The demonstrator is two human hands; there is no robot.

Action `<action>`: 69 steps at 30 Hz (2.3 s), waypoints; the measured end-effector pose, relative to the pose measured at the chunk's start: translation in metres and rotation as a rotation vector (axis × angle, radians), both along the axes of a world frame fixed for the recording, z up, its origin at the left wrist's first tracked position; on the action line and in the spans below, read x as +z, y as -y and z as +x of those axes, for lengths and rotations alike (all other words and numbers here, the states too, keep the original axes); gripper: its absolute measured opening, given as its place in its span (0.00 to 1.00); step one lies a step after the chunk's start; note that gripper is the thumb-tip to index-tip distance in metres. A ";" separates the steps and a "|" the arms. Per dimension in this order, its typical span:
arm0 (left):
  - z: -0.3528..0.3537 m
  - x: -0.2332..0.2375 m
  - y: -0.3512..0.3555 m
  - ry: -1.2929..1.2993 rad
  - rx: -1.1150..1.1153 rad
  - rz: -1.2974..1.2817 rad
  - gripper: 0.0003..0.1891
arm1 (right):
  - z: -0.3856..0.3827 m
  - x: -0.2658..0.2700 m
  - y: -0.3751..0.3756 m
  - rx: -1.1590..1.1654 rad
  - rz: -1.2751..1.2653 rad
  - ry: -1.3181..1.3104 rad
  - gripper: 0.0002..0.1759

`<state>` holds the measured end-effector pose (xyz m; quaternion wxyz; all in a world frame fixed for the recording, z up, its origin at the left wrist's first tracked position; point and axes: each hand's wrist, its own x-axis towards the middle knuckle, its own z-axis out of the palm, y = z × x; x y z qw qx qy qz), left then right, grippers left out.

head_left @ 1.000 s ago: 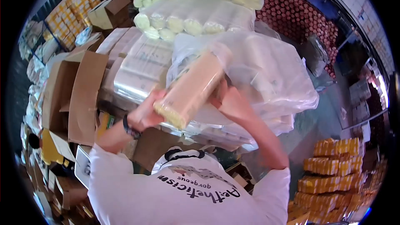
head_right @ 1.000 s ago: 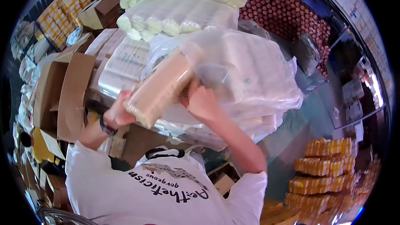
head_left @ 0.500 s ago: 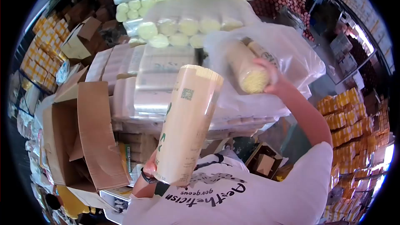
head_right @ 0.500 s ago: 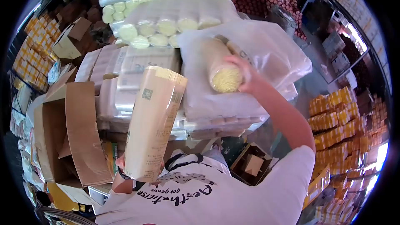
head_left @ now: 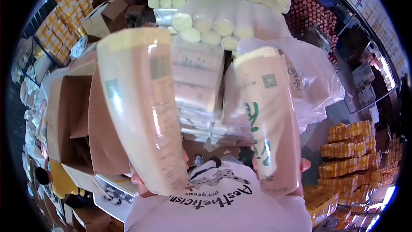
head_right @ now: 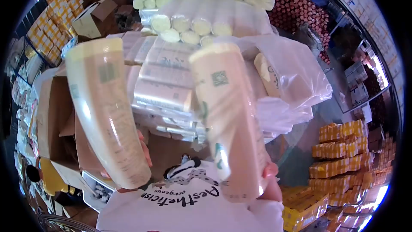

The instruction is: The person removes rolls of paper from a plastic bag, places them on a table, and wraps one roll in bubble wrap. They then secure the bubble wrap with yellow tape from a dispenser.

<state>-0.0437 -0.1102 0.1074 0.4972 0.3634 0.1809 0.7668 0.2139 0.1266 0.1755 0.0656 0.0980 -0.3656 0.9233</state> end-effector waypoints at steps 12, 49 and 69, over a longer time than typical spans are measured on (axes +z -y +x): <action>0.142 0.050 0.036 -0.261 0.959 0.115 0.56 | -0.041 -0.011 -0.038 0.812 0.026 -0.242 0.32; 0.483 0.030 -0.138 -0.144 3.606 -1.289 0.60 | -0.060 0.075 0.296 1.451 -0.473 -0.634 0.47; 0.564 -0.056 0.348 0.264 3.606 -0.081 0.52 | 0.071 -0.076 0.869 1.924 -0.415 -0.400 0.51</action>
